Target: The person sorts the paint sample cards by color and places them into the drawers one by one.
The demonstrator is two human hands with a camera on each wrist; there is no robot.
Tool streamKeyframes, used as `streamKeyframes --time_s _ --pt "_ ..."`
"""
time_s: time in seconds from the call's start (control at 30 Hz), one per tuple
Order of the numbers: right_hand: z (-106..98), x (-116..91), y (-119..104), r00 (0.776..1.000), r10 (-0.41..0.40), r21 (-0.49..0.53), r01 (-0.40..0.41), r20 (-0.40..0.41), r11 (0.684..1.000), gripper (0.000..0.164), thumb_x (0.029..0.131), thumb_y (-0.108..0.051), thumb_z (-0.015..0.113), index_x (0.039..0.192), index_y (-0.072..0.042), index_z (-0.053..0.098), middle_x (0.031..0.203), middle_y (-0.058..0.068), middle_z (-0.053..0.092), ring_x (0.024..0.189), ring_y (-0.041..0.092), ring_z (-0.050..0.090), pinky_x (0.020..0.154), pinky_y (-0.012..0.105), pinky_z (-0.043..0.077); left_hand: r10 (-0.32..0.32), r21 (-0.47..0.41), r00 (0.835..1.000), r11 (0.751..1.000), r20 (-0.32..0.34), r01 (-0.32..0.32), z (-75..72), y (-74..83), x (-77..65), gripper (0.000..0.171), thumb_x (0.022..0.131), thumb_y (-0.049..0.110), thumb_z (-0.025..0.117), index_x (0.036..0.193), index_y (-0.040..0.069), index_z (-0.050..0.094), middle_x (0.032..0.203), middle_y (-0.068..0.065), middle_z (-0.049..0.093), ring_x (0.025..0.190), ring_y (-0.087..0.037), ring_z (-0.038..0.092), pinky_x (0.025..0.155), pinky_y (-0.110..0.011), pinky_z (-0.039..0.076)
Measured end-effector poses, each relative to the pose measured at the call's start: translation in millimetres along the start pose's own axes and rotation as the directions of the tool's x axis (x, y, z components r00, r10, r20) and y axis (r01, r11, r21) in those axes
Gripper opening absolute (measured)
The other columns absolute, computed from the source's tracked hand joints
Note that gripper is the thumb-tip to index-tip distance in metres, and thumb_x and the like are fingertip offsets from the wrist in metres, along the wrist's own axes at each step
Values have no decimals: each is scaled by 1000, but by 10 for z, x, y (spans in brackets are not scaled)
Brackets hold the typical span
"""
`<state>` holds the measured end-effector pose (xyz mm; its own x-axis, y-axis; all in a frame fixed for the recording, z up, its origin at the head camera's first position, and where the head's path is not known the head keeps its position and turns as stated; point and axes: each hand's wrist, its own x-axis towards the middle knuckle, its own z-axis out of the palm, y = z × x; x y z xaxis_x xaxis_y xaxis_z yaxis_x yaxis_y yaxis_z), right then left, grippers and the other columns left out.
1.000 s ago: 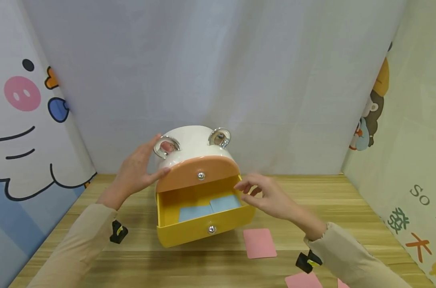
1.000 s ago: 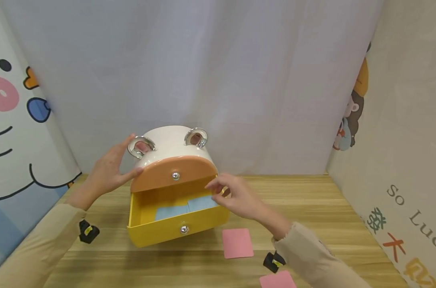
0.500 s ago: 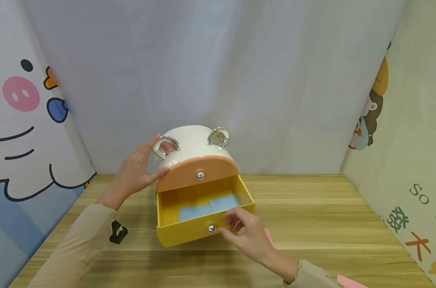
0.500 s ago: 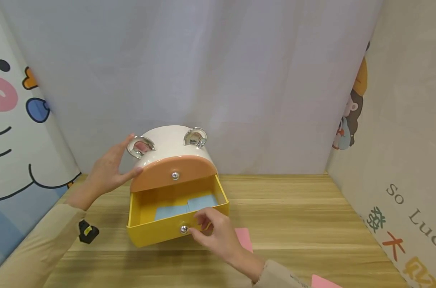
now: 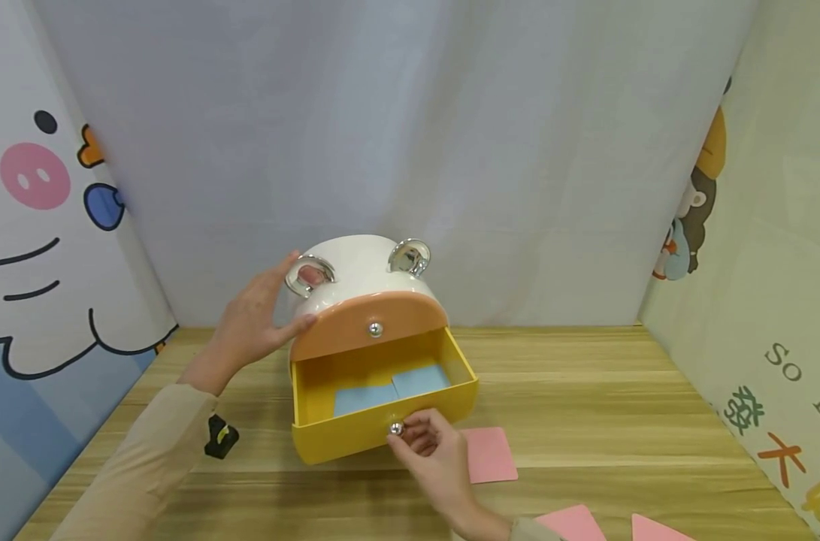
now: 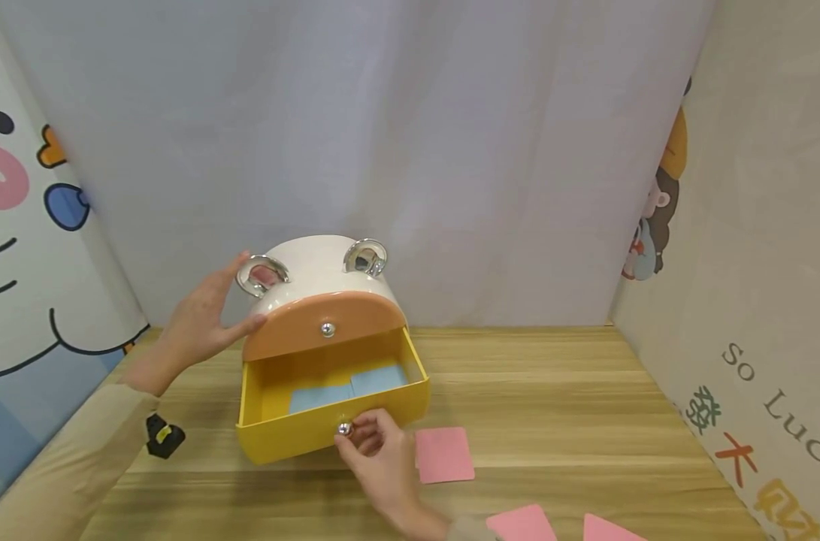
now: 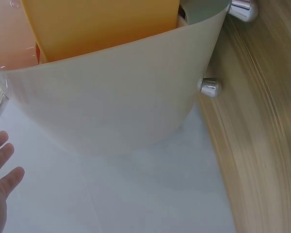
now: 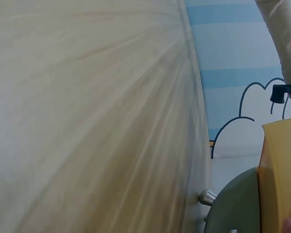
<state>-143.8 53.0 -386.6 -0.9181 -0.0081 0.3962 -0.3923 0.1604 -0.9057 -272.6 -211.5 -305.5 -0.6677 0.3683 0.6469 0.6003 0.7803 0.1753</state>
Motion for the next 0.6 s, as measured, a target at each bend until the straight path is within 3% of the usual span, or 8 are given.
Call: streamKeyframes --time_s 0.27,0.6 --pt "126 -35 58 990 76 84 -66 -121 994 18 70 1 74 80 0 59 71 11 66 57 4 56 54 21 50 4 -10 1000 1000 -2 -4 7 -8 0 85 79 46 63 145 12 21 135 -22 41 116 -40 43 85 -58 42" --pt "156 -18 76 990 81 96 -70 -115 993 16 72 2 72 80 1 59 73 10 66 61 6 59 56 21 51 -1 -14 1000 1000 0 1 5 4 -1 85 79 46 63 145 12 21 134 -22 42 117 -40 43 86 -58 41"
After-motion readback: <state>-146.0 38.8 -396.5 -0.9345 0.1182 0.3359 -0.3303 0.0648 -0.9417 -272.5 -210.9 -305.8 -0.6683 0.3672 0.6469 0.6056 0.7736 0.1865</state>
